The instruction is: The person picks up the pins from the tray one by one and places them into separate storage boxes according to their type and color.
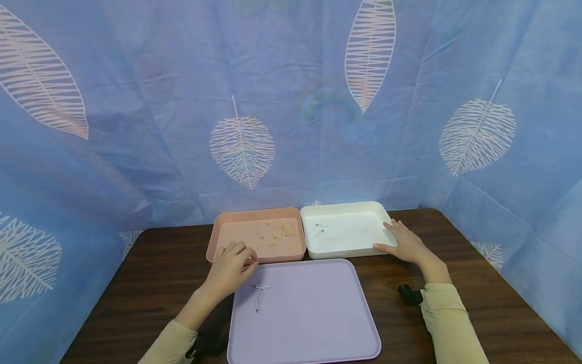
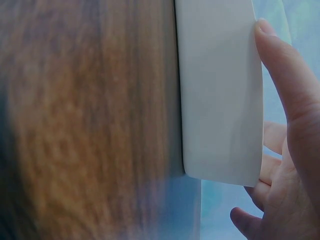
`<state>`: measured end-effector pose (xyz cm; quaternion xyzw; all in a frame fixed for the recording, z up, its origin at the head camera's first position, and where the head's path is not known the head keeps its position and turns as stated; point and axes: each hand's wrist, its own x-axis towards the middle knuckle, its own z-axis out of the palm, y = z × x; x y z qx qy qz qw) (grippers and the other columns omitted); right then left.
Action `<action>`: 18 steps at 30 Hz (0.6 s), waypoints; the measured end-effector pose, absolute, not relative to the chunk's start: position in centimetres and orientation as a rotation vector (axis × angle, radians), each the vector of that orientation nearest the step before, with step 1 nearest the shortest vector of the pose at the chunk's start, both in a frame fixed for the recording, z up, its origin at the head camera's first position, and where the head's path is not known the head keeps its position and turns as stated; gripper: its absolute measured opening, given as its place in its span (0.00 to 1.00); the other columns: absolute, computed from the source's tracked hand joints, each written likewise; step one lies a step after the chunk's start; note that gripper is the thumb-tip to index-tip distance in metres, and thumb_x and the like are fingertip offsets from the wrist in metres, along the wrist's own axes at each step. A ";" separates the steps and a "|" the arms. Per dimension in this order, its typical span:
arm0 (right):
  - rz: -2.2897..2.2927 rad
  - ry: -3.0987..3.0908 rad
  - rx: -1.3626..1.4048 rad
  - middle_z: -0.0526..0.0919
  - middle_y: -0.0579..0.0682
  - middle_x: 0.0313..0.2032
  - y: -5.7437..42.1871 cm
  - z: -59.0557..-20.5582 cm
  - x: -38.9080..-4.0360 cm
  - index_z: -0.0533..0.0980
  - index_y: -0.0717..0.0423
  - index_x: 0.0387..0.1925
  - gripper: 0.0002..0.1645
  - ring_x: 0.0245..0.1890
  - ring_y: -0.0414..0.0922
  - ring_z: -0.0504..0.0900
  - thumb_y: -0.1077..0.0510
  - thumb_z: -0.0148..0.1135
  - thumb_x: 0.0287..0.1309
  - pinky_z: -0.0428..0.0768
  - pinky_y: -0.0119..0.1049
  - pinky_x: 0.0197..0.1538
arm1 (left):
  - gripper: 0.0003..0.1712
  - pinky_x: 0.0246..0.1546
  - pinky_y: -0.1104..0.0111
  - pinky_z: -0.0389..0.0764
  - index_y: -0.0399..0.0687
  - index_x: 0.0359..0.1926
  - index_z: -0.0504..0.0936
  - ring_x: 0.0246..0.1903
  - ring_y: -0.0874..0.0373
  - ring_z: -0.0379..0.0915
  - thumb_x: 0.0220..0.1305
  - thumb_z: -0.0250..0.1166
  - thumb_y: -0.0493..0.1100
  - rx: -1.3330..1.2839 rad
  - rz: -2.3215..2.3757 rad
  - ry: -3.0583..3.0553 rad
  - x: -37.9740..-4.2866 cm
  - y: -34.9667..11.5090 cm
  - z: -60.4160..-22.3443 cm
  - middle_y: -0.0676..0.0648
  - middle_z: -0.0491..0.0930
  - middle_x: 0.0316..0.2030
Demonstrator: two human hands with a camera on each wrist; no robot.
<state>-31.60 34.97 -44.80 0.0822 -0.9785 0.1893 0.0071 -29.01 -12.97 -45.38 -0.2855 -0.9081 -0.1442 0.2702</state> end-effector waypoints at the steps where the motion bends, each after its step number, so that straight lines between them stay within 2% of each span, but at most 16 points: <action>1: 0.592 -3.062 0.256 0.48 0.76 0.71 35.0 -44.8 -31.6 0.55 0.69 0.72 0.58 0.72 0.72 0.47 0.34 0.62 0.56 0.50 0.73 0.67 | 0.07 0.33 0.68 0.61 0.57 0.30 0.81 0.31 0.61 0.66 0.53 0.73 0.44 -0.774 -0.399 -2.461 -28.9 -13.2 -45.5 0.57 0.74 0.28; 10: 0.593 -3.064 0.265 0.48 0.76 0.71 35.0 -45.0 -31.6 0.55 0.69 0.72 0.58 0.72 0.72 0.47 0.33 0.62 0.57 0.51 0.73 0.67 | 0.08 0.34 0.70 0.58 0.61 0.33 0.84 0.33 0.65 0.65 0.53 0.75 0.49 -0.903 -0.403 -2.622 -28.2 -14.6 -46.2 0.57 0.75 0.30; 18: 0.593 -3.057 0.254 0.48 0.76 0.72 35.2 -45.1 -31.7 0.55 0.68 0.72 0.58 0.72 0.72 0.46 0.33 0.62 0.56 0.50 0.74 0.66 | 0.08 0.36 0.69 0.58 0.62 0.33 0.86 0.35 0.65 0.62 0.50 0.75 0.50 -0.982 -0.338 -2.729 -28.0 -14.6 -46.3 0.60 0.70 0.32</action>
